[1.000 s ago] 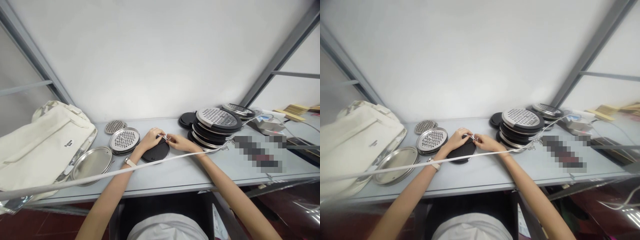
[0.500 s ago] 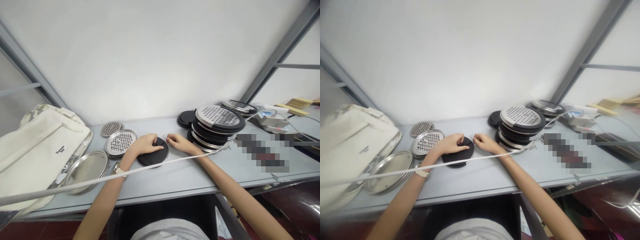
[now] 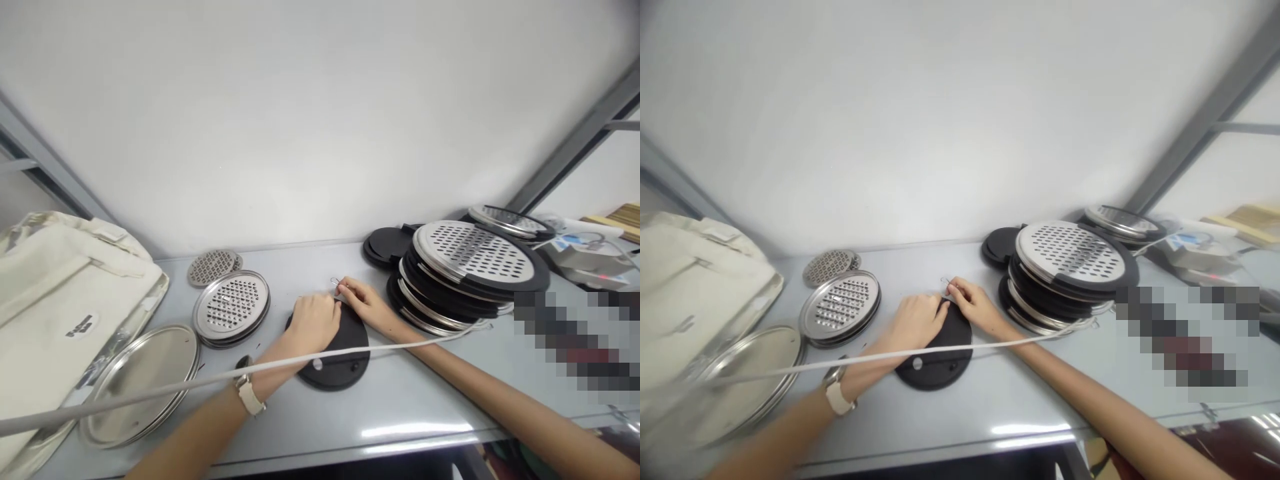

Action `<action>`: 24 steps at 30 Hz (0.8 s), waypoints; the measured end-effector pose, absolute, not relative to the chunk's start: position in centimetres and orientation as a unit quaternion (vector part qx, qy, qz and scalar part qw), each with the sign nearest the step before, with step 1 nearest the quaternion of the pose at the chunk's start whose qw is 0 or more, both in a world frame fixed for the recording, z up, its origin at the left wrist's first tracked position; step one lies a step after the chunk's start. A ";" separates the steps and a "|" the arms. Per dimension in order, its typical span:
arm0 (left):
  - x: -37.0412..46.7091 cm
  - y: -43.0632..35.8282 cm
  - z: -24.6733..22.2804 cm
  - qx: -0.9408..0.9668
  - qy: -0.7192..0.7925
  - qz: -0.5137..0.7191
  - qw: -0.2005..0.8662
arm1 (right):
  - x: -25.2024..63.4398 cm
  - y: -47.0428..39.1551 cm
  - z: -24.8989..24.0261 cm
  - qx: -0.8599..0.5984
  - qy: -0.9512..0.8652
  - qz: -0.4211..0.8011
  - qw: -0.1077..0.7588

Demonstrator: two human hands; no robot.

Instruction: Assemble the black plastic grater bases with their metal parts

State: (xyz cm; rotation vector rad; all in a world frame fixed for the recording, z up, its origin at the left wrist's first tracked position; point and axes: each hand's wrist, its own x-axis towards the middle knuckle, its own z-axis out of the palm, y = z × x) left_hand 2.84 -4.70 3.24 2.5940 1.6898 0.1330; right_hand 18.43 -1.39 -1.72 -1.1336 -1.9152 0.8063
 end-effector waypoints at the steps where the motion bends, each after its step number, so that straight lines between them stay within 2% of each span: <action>1: 3.1 -5.0 3.2 0.833 0.551 0.046 0.016 | 18.5 -1.5 -1.7 -0.440 -0.751 0.307 0.384; 7: 1.9 -5.5 2.4 0.846 0.524 0.090 0.036 | 19.0 -2.0 -1.3 -0.411 -0.775 0.205 0.434; 11: 0.7 -4.7 2.2 0.808 0.550 0.199 0.073 | 19.3 -2.3 -0.7 -0.390 -0.786 0.221 0.426; 14: 0.4 -4.0 2.1 0.821 0.492 0.273 0.100 | 19.3 -2.5 -0.1 -0.404 -0.780 0.238 0.415; 19: 0.3 -3.6 2.0 0.863 0.415 0.271 0.097 | 19.3 -2.6 0.6 -0.414 -0.775 0.253 0.404; 24: 0.2 -3.3 1.9 0.858 0.414 0.283 0.109 | 19.4 -2.7 0.7 -0.409 -0.781 0.253 0.398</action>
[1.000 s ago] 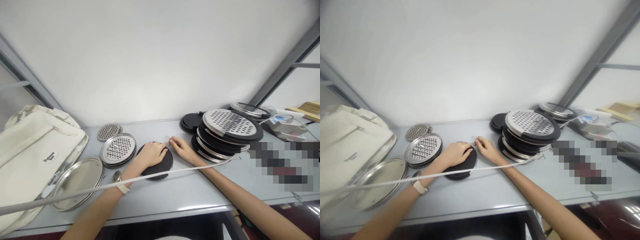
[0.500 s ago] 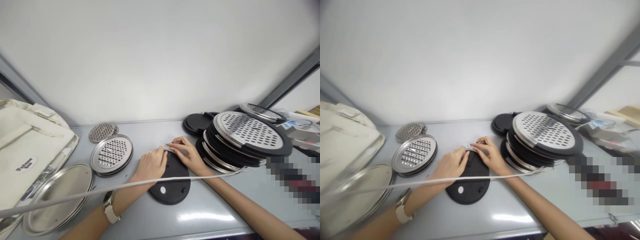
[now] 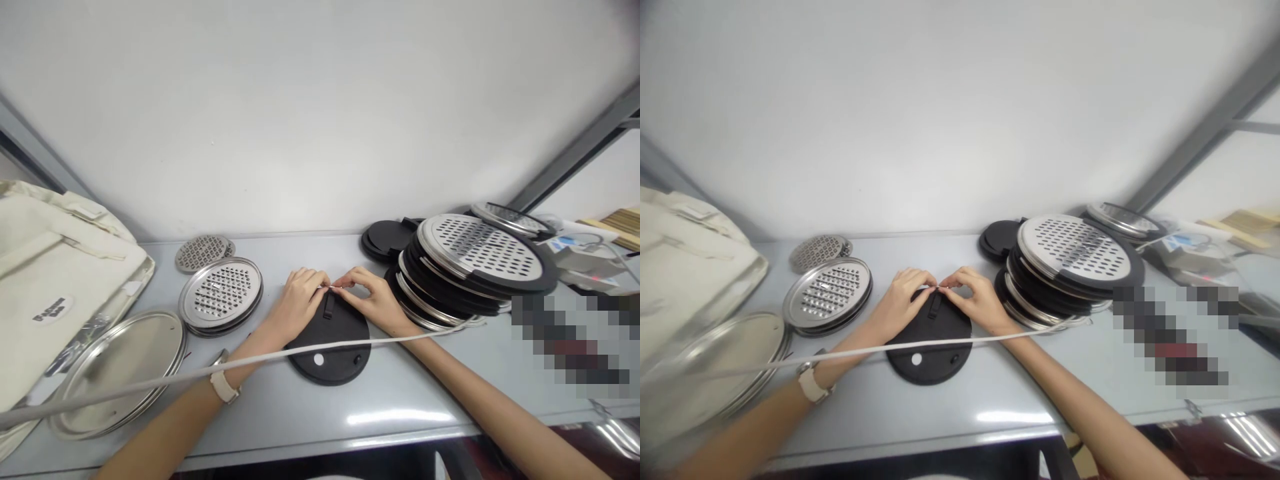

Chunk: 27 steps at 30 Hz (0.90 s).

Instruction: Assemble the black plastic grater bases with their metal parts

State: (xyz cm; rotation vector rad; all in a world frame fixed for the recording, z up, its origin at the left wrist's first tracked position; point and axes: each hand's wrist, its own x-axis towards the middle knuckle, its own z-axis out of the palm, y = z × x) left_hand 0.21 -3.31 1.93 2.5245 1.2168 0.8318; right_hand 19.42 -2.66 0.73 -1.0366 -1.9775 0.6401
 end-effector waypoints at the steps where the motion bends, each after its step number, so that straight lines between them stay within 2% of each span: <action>1: 0.2 -3.3 1.9 0.856 0.415 0.289 0.113 | 19.4 -2.6 0.7 -0.408 -0.784 0.250 0.395; 12: 0.0 -2.6 1.5 0.848 0.398 0.314 0.157 | 19.4 -2.3 0.1 -0.425 -0.793 0.211 0.383; 27: -0.1 -2.5 1.3 0.857 0.405 0.300 0.105 | 19.0 -2.3 -0.4 -0.432 -0.796 0.239 0.351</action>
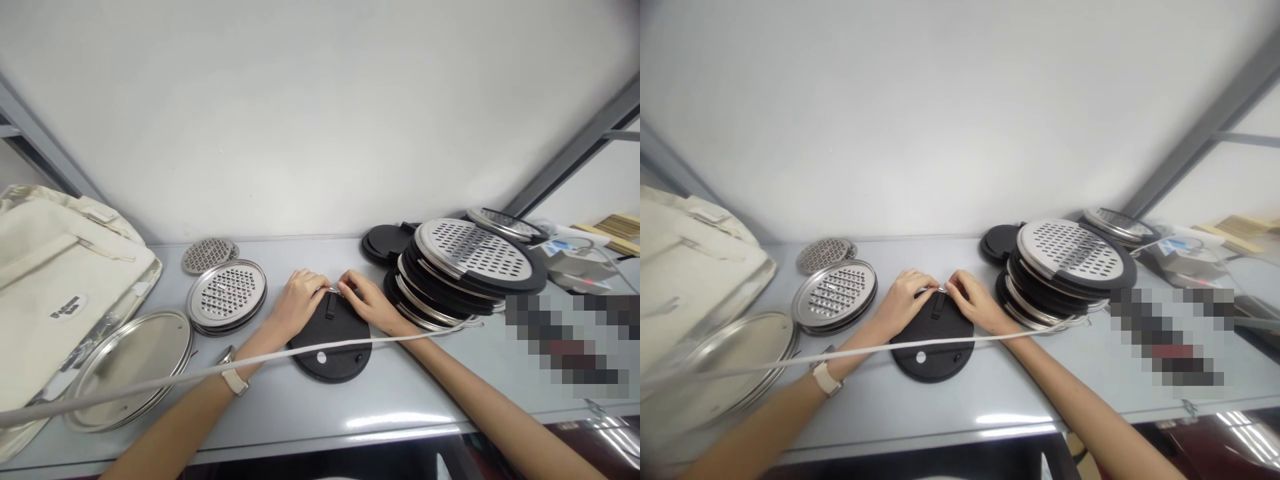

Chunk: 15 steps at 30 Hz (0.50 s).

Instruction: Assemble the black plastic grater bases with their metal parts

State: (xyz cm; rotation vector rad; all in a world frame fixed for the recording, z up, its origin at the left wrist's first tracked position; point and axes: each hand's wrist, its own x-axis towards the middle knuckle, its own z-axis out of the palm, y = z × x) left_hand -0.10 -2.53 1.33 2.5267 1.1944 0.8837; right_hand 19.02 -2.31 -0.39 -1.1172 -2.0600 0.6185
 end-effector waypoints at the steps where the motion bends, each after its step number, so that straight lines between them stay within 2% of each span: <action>1: -0.1 -2.5 1.3 0.858 0.405 0.298 0.103 | 19.0 -2.3 -0.4 -0.431 -0.797 0.241 0.348; 15: 0.0 -2.4 0.9 0.864 0.385 0.300 0.128 | 18.8 -2.6 -0.3 -0.413 -0.830 0.169 0.335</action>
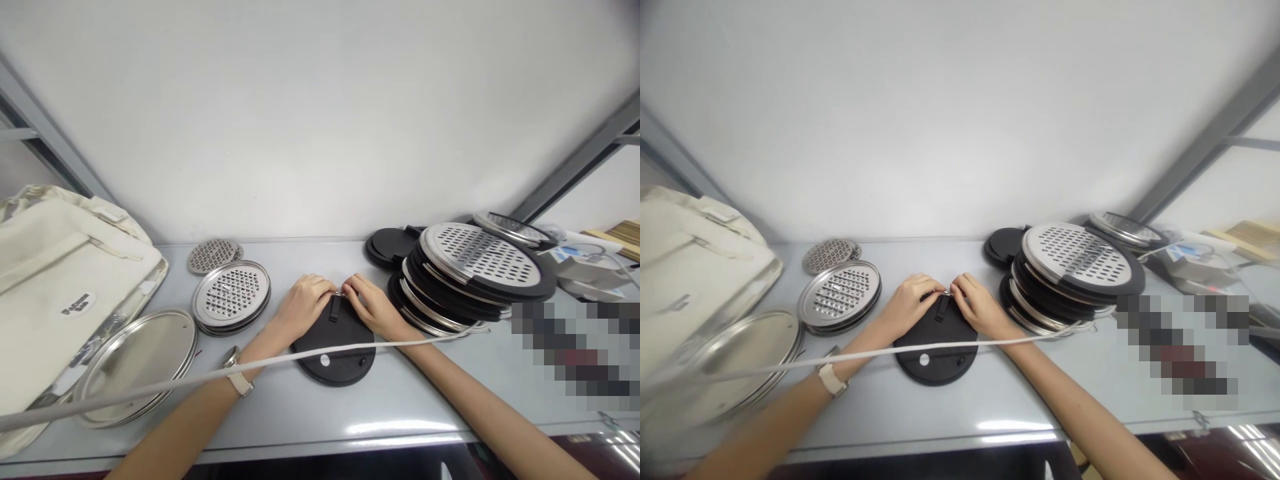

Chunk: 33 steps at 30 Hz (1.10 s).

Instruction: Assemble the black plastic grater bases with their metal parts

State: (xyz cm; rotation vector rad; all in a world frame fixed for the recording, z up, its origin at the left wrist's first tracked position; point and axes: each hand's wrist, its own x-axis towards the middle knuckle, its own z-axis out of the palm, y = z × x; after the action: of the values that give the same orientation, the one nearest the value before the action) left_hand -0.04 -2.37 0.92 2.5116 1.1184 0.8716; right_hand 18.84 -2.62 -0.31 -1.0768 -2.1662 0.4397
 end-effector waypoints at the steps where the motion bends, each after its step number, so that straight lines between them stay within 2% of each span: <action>1: 0.0 -2.4 0.9 0.863 0.388 0.298 0.128 | 18.9 -2.6 -0.3 -0.412 -0.833 0.165 0.330; 6: 0.0 -2.6 1.0 0.859 0.400 0.286 0.142 | 18.9 -2.6 -0.3 -0.414 -0.835 0.157 0.326; 12: -0.1 -2.7 1.1 0.858 0.399 0.287 0.146 | 17.5 -3.6 0.0 -0.469 -0.759 0.223 0.392; 16: 0.0 -2.6 1.0 0.858 0.403 0.285 0.142 | 16.6 -4.0 -0.5 -0.475 -0.752 0.215 0.404; 33: -0.6 -2.2 1.3 0.849 0.395 0.284 0.205 | 16.7 -3.3 -0.4 -0.376 -0.798 0.306 0.358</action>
State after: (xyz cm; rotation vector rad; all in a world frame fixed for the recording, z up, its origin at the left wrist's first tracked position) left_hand -0.60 -2.20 1.34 2.3668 1.1010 0.7919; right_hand 16.72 -3.27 -0.41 -0.9693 -2.0592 0.7883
